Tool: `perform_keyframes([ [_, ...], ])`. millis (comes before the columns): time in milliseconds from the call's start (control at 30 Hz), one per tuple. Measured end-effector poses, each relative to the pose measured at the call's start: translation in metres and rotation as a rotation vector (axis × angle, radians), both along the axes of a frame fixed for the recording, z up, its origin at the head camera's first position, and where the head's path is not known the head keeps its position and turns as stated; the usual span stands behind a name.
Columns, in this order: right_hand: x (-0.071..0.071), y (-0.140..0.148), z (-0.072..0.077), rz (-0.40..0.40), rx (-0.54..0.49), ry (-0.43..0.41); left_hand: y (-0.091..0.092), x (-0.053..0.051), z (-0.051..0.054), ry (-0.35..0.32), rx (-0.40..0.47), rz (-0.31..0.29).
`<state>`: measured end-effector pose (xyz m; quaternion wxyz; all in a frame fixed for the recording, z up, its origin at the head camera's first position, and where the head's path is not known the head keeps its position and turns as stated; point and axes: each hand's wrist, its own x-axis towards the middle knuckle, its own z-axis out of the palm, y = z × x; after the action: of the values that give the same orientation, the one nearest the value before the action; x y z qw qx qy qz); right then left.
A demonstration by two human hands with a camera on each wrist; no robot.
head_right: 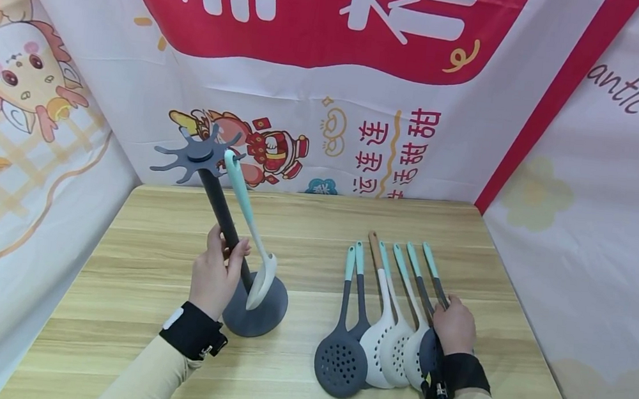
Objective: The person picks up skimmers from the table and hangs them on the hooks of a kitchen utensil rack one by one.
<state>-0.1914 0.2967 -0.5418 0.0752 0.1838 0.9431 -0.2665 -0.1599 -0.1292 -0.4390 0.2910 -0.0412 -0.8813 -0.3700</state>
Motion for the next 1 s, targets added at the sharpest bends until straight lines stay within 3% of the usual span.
perform_keyframes([
  [700,-0.0025,0.0016,-0.0045,0.013,0.038,-0.01,-0.0025,-0.0012,0.0001,0.005,0.012,-0.018],
  [867,-0.0026,0.0024,-0.0046,0.014,0.043,-0.01,-0.0036,-0.0003,0.0003,0.003,0.01,-0.047],
  [1000,-0.0019,0.0022,-0.0027,0.022,0.043,-0.018,-0.0067,0.0018,0.0019,-0.044,0.034,-0.099],
])
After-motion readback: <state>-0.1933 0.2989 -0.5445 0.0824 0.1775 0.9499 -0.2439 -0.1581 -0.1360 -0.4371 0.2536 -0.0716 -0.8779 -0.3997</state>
